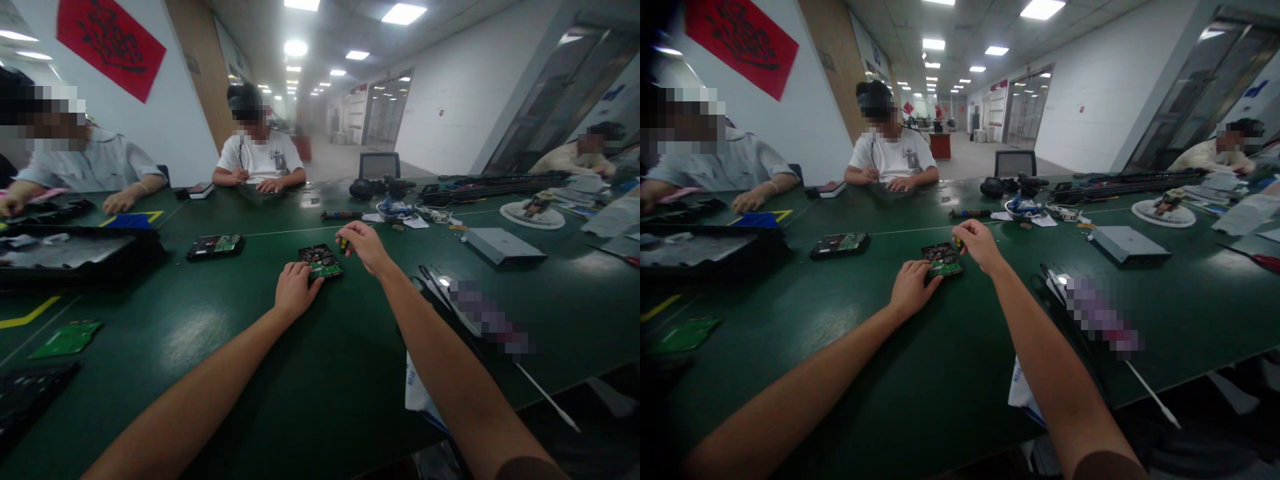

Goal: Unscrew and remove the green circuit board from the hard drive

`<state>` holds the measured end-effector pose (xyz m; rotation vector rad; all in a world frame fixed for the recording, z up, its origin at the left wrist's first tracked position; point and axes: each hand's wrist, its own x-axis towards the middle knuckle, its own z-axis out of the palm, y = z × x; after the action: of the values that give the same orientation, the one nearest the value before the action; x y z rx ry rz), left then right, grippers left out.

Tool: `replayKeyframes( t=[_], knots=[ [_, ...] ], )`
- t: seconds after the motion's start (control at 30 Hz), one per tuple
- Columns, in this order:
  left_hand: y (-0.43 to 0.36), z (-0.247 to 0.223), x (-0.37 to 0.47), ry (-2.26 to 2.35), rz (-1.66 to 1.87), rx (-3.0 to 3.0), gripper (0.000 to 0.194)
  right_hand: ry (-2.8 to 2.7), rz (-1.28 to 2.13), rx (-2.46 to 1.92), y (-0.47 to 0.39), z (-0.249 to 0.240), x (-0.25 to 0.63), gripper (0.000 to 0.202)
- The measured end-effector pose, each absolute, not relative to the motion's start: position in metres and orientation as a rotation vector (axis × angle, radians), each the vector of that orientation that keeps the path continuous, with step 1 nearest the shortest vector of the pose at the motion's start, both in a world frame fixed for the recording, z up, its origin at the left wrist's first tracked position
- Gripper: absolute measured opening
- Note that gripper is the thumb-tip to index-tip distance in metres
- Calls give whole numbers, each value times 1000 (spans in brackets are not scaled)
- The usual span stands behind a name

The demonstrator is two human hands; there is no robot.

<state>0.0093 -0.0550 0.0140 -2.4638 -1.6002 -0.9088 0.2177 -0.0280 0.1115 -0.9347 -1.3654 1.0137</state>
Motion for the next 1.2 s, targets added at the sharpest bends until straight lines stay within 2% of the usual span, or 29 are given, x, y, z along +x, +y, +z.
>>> replayKeyframes(
  t=[0.27,0.5,0.77,1.0,1.2],
  knots=[
    [-55,15,9,-1619,-887,-2470,42,-1351,1156,-829,-32,115,219,29],
    [-54,14,9,-1628,-896,-2469,41,-1412,956,-981,-27,112,220,22],
    [-55,14,9,-1631,-904,-2474,40,-1352,1109,-884,-28,111,219,31],
    [-53,12,9,-1627,-896,-2471,41,-1392,958,-984,-25,110,221,26],
    [-54,14,9,-1639,-893,-2472,40,-1342,1102,-872,-27,109,217,30]
  ],
)
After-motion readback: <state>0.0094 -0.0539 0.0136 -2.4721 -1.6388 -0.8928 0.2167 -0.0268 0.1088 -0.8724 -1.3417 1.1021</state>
